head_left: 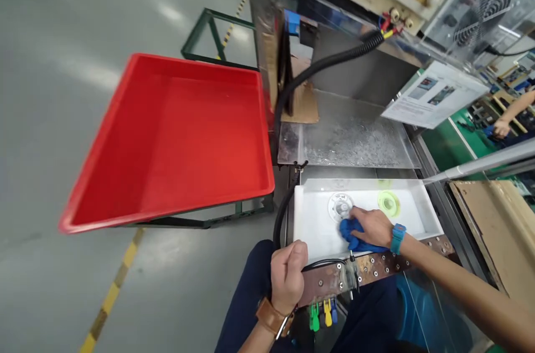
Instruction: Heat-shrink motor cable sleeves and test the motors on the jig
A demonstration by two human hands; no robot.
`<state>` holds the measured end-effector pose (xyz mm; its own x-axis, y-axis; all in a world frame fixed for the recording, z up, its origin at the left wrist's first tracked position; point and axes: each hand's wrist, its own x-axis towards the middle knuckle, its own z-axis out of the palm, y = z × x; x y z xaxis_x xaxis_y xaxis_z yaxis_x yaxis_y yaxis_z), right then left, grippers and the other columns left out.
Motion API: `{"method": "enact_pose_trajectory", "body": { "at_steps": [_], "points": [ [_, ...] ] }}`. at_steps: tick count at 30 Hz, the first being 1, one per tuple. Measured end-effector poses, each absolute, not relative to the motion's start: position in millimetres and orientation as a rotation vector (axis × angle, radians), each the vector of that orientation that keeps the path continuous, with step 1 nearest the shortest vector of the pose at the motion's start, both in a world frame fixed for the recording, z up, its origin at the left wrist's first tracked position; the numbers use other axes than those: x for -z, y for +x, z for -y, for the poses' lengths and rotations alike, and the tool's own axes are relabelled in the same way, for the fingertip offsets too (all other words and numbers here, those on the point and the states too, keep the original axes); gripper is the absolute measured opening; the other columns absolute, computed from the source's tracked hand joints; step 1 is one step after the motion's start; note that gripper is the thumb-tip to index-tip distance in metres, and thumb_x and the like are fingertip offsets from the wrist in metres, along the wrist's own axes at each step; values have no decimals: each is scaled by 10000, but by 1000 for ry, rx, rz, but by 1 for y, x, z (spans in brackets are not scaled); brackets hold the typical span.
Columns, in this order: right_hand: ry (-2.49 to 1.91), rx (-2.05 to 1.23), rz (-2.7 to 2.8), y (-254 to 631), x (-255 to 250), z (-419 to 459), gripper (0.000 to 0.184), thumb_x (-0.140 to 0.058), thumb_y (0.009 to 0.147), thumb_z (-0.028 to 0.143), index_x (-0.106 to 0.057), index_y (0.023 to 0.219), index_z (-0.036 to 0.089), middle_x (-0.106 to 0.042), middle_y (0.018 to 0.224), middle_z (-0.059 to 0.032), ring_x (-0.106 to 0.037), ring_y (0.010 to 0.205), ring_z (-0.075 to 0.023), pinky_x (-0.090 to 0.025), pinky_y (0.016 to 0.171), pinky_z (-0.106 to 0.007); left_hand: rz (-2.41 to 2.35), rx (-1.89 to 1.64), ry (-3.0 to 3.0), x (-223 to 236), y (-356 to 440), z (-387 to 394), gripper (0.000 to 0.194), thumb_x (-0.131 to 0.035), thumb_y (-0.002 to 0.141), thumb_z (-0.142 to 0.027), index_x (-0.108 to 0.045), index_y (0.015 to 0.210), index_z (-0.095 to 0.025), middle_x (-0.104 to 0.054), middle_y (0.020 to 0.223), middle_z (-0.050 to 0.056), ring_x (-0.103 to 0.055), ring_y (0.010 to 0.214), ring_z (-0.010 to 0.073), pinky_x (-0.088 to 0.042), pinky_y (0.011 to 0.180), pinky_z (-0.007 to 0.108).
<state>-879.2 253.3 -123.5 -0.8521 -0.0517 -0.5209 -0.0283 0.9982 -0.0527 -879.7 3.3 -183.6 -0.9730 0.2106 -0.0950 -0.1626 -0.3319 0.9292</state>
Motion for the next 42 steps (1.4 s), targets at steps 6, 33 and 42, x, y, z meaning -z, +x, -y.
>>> {"method": "enact_pose_trajectory", "body": {
  "at_steps": [6,33,42],
  "points": [
    [326,-235,-3009,-884,93,-328,399,-544,931,390,-562,1268,177,-685,1078,-108,-641,867,-245,-404,702,-308,-1731,-2394,71,190,-881,-6,520,-434,976,-490,-253,561,-234,-234,523,-54,-247,481,95,-186,488,299],
    [-596,528,-2483,-925,148,-209,172,-631,886,229,-687,1043,190,-707,1036,-65,-653,937,-191,-462,831,-277,-1635,-2493,94,183,-881,-6,499,-450,999,-397,-266,568,-225,-219,525,-56,-257,466,93,-188,455,292],
    [-361,387,-2411,-904,134,-248,237,-702,848,275,-649,1062,189,-717,995,-62,-666,915,-216,-468,794,-296,-1614,-2525,79,182,-881,-6,506,-443,996,-404,-270,556,-223,-211,519,-58,-250,458,90,-186,450,287]
  ]
}}
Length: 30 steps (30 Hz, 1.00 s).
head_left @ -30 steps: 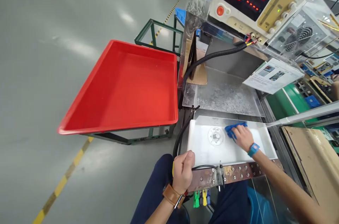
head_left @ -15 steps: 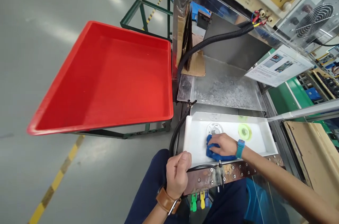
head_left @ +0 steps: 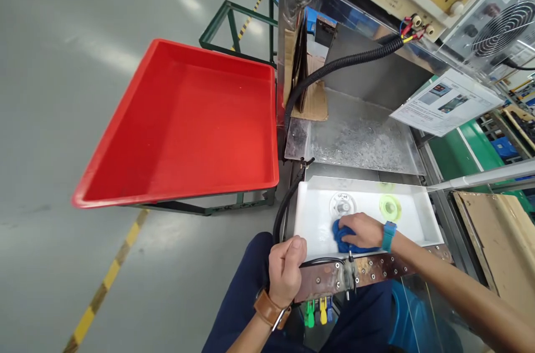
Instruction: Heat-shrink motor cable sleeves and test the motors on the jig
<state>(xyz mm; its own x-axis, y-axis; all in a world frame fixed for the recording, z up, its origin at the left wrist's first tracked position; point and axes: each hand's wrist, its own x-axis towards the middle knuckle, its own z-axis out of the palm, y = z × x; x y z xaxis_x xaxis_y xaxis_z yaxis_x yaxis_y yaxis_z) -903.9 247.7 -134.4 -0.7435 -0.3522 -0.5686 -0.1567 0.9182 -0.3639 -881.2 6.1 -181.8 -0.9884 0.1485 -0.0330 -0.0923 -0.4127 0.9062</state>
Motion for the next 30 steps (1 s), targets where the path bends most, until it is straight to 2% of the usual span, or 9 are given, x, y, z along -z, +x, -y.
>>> {"method": "enact_pose_trajectory", "body": {
  "at_steps": [5,8,11,14,16,20,22,26,30],
  "points": [
    [-419,337,-2465,-945,142,-168,278,-652,895,322,-677,1103,139,-735,1007,-114,-682,920,-243,-473,799,-311,-1593,-2514,79,182,-881,-6,504,-454,986,-428,-283,558,-224,-227,520,-57,-253,462,91,-198,448,281],
    [-460,441,-2399,-945,139,-170,251,-705,857,312,-719,1071,182,-744,1000,-71,-683,933,-220,-472,812,-285,-1612,-2482,68,185,-880,-6,504,-453,987,-431,-283,560,-225,-235,525,-55,-258,473,95,-206,462,286],
    [-404,559,-2345,-925,133,-206,136,-737,812,255,-760,941,218,-733,830,3,-672,813,-169,-477,781,-255,-1645,-2458,68,187,-879,-5,506,-445,991,-425,-278,556,-227,-231,528,-54,-264,475,98,-203,471,294],
    [-312,567,-2370,-914,131,-228,66,-706,821,221,-764,814,190,-681,669,19,-629,668,-146,-481,717,-254,-1615,-2482,57,186,-879,-5,502,-442,991,-419,-284,555,-228,-225,527,-55,-254,470,99,-199,466,294],
    [-308,577,-2388,-918,137,-217,91,-695,839,241,-768,826,189,-698,702,10,-635,688,-148,-481,725,-255,-1580,-2501,51,184,-880,-5,497,-449,987,-417,-286,557,-228,-222,527,-57,-249,469,98,-196,462,290],
    [-377,566,-2438,-938,152,-167,187,-747,816,305,-781,976,215,-759,950,-21,-674,881,-188,-473,795,-254,-1576,-2491,42,181,-881,-4,500,-466,975,-430,-278,558,-227,-220,529,-57,-246,475,97,-205,462,282],
    [-408,564,-2399,-942,154,-161,197,-754,803,295,-788,987,234,-766,954,-9,-680,889,-187,-467,782,-238,-1595,-2472,32,181,-882,-4,504,-477,966,-445,-276,558,-228,-221,534,-56,-256,480,98,-224,457,274],
    [-301,558,-2351,-922,141,-224,128,-742,797,252,-801,910,248,-764,839,19,-686,818,-154,-462,764,-211,-1607,-2448,-3,181,-883,-4,513,-501,947,-463,-261,558,-230,-203,539,-59,-251,472,93,-236,434,256],
    [92,288,-2432,-885,126,-311,155,-807,720,225,-796,875,219,-770,888,-16,-694,870,-200,-477,779,-250,-1600,-2455,-25,178,-883,-4,513,-506,936,-463,-256,554,-230,-198,538,-56,-257,466,93,-229,428,254]
  ]
}}
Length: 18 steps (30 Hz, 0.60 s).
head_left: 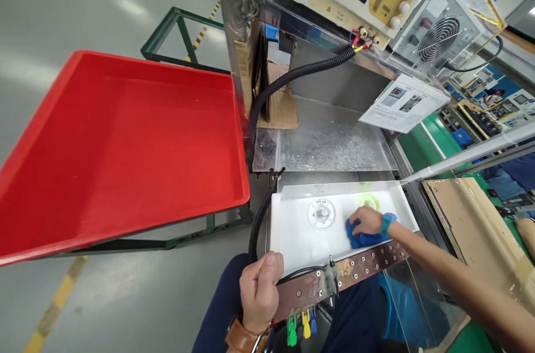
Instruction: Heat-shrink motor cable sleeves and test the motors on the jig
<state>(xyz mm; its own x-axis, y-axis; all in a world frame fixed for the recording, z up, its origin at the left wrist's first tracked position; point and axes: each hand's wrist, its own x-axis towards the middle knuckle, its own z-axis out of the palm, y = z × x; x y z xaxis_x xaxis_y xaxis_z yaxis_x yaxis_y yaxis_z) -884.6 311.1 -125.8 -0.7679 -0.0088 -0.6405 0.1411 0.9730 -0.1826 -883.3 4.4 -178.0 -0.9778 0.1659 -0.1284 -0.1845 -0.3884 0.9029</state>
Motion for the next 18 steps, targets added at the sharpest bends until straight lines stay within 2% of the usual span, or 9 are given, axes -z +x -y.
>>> {"method": "enact_pose_trajectory", "body": {
  "at_steps": [3,7,12,15,18],
  "points": [
    [116,244,-2528,-865,130,-328,147,-757,766,211,-785,911,207,-768,953,-44,-693,921,-217,-481,817,-275,-1596,-2468,-51,177,-883,-4,515,-515,928,-465,-251,551,-231,-194,539,-55,-266,467,96,-240,429,255],
    [-14,298,-2573,-874,143,-305,146,-713,831,282,-757,959,226,-757,1002,-33,-688,950,-205,-470,823,-267,-1599,-2451,-78,180,-883,-4,528,-536,916,-477,-252,545,-232,-189,543,-57,-255,467,95,-246,421,252],
    [184,-4,-2778,-914,144,-297,233,-499,988,288,-705,1004,180,-724,1048,-90,-672,955,-207,-439,806,-271,-1626,-2469,-58,180,-884,-3,534,-524,925,-478,-282,524,-223,-219,519,-53,-264,458,94,-269,424,255],
    [187,-55,-2788,-910,142,-300,268,-442,1016,297,-681,1060,183,-705,1065,-93,-666,929,-199,-429,790,-268,-1630,-2469,-74,179,-885,-3,540,-537,919,-491,-283,525,-222,-226,519,-51,-269,458,92,-281,422,252],
    [140,-101,-2726,-891,144,-298,234,-473,1002,308,-682,1043,210,-686,1064,-73,-661,902,-198,-427,756,-270,-1640,-2434,-115,177,-886,-4,538,-540,909,-504,-276,531,-227,-226,521,-49,-269,465,95,-295,416,253]
  ]
}}
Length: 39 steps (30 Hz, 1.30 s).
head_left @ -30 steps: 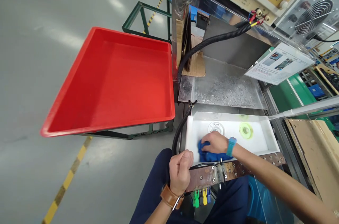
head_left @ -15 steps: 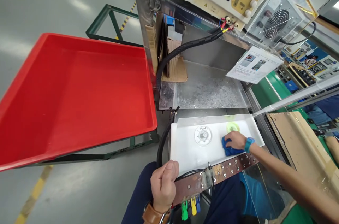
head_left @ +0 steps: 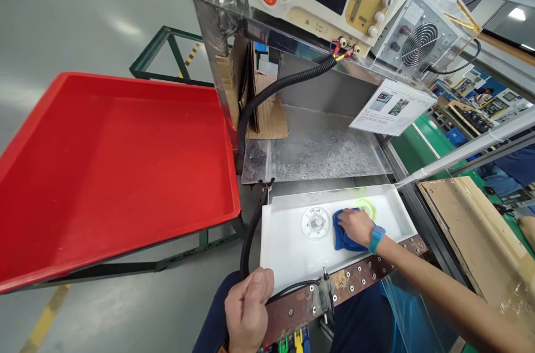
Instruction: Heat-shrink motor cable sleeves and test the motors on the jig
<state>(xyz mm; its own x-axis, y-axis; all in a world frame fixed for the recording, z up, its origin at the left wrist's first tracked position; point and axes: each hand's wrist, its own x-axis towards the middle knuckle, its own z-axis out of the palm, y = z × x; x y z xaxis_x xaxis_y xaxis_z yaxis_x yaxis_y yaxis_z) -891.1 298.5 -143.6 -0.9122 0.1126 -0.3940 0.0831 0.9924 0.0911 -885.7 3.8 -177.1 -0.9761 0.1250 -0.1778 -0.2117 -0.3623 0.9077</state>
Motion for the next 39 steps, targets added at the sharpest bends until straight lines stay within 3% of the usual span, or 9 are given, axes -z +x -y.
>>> {"method": "enact_pose_trajectory", "body": {
  "at_steps": [8,12,16,20,29,35,39],
  "points": [
    [-36,-268,-2810,-907,153,-286,315,-387,964,118,-634,1152,171,-645,1097,-119,-617,966,-228,-437,804,-313,-1648,-2451,-113,174,-887,-4,551,-556,895,-501,-259,520,-228,-204,521,-54,-250,458,92,-291,416,253],
    [72,-257,-2793,-897,141,-300,302,-394,987,184,-626,1181,191,-642,1098,-107,-625,949,-226,-436,760,-302,-1653,-2437,-124,175,-888,-4,546,-556,895,-499,-265,520,-229,-211,519,-54,-254,458,93,-305,422,257],
    [299,-216,-2722,-888,135,-299,250,-439,984,266,-653,1040,150,-651,1044,-117,-634,826,-202,-424,697,-290,-1652,-2435,-142,172,-888,-5,540,-546,896,-486,-256,518,-231,-204,517,-50,-255,458,100,-289,409,255],
    [92,-145,-2740,-883,141,-283,262,-419,968,178,-678,1010,165,-663,1060,-112,-634,871,-198,-413,694,-278,-1644,-2461,-133,169,-888,-5,556,-574,886,-483,-259,508,-224,-205,511,-50,-258,452,97,-281,411,252],
    [-281,-86,-2608,-849,128,-323,234,-524,967,223,-733,865,207,-642,870,-45,-563,798,-153,-356,684,-279,-1572,-2503,-200,169,-889,-4,584,-648,843,-487,-276,483,-218,-220,499,-51,-280,437,94,-268,409,255],
    [-688,132,-2542,-883,144,-249,179,-594,964,322,-748,934,236,-661,909,-8,-552,882,-137,-310,636,-276,-1603,-2432,-245,159,-892,-4,602,-701,760,-551,-302,450,-224,-243,481,-47,-290,434,102,-278,411,276],
    [-569,229,-2520,-880,137,-268,198,-600,975,342,-761,1076,286,-688,985,4,-569,958,-133,-333,664,-246,-1631,-2358,-313,152,-894,-5,570,-775,641,-497,-317,443,-223,-264,466,-44,-284,446,103,-283,410,287]
  ]
}}
